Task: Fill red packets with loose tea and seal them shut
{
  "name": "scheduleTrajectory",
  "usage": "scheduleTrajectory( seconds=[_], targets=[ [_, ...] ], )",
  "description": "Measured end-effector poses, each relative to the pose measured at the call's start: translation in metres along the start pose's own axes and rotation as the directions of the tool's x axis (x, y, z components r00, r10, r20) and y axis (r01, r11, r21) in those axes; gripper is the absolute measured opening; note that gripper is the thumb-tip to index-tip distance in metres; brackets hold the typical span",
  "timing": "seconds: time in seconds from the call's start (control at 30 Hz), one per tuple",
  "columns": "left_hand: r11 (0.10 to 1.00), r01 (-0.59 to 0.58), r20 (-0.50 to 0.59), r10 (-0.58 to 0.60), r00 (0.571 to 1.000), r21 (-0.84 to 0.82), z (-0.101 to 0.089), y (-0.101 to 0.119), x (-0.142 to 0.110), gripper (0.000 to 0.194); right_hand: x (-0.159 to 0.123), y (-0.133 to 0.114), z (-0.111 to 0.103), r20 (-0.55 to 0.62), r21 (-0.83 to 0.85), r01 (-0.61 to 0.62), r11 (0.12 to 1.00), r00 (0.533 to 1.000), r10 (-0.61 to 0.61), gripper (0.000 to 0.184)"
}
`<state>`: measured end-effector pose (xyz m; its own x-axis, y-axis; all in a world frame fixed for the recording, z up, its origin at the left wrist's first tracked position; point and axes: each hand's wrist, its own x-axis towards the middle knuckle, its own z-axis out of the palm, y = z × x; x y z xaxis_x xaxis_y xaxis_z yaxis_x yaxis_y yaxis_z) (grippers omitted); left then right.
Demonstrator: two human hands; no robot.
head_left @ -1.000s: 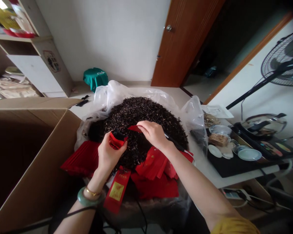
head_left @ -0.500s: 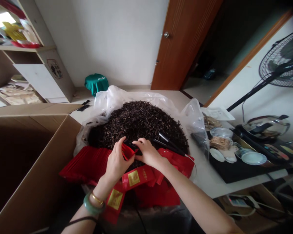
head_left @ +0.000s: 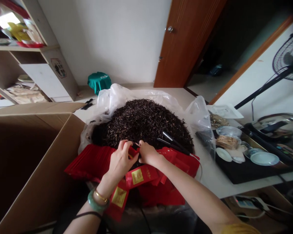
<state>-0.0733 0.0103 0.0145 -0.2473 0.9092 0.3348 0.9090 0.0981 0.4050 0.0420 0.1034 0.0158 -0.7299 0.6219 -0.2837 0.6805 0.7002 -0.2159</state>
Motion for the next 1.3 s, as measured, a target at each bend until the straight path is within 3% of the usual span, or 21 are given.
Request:
scheduleTrajectory(
  seconds=[0.17, 0.23, 0.33, 0.43, 0.5, 0.57, 0.63, 0.7, 0.87, 1.13, 1.3],
  targets=[
    [0.999, -0.03, 0.009, 0.031, 0.999, -0.028, -0.006, -0.001, 0.0, 0.027, 0.001, 0.0, 0.005, -0.05, 0.053, 0.003, 0.999, 0.999, -0.001, 0.058],
    [0.999, -0.039, -0.006, 0.039, 0.999, -0.032, -0.008, -0.001, 0.0, 0.025, 0.001, 0.003, 0.003, -0.072, 0.098, 0.017, 0.995, 0.997, -0.01, 0.047],
    [0.998, -0.054, -0.025, 0.053, 0.998, -0.037, -0.009, -0.002, 0.0, 0.02, -0.001, 0.014, -0.009, -0.148, 0.193, 0.055, 0.98, 0.989, -0.026, 0.024],
    [0.996, -0.065, -0.034, 0.063, 0.997, -0.058, -0.01, -0.003, 0.0, 0.018, -0.004, 0.03, -0.032, -0.236, 0.301, 0.084, 0.95, 0.972, -0.011, 0.017],
    [0.995, -0.076, -0.04, 0.074, 0.996, -0.065, -0.008, -0.003, 0.001, 0.018, -0.006, 0.036, -0.049, -0.315, 0.455, 0.144, 0.879, 0.949, 0.008, 0.016],
    [0.994, -0.089, -0.049, 0.086, 0.995, -0.057, -0.005, -0.002, 0.001, 0.018, -0.009, 0.036, -0.066, -0.4, 0.605, 0.255, 0.754, 0.917, 0.011, 0.017],
    [0.995, -0.095, -0.052, 0.093, 0.994, -0.036, 0.0, -0.002, 0.001, 0.018, -0.013, 0.028, -0.08, -0.453, 0.669, 0.352, 0.654, 0.891, -0.015, 0.018],
    [0.996, -0.086, -0.052, 0.085, 0.995, -0.007, 0.004, -0.002, 0.001, 0.021, -0.017, 0.016, -0.09, -0.464, 0.675, 0.397, 0.622, 0.884, -0.059, 0.019],
    [0.999, -0.05, -0.102, 0.05, 0.993, -0.002, 0.012, -0.005, -0.001, 0.044, -0.019, -0.007, -0.093, -0.385, 0.606, 0.354, 0.712, 0.914, -0.127, 0.018],
    [0.997, -0.046, -0.097, 0.04, 0.995, -0.061, 0.007, -0.002, -0.001, 0.032, -0.017, -0.005, -0.088, -0.379, 0.437, 0.278, 0.855, 0.92, -0.106, 0.021],
    [0.999, -0.031, -0.083, 0.027, 0.996, -0.035, 0.008, -0.001, -0.001, 0.031, -0.02, -0.007, -0.092, -0.312, 0.442, 0.224, 0.869, 0.946, -0.086, 0.028]
  ],
)
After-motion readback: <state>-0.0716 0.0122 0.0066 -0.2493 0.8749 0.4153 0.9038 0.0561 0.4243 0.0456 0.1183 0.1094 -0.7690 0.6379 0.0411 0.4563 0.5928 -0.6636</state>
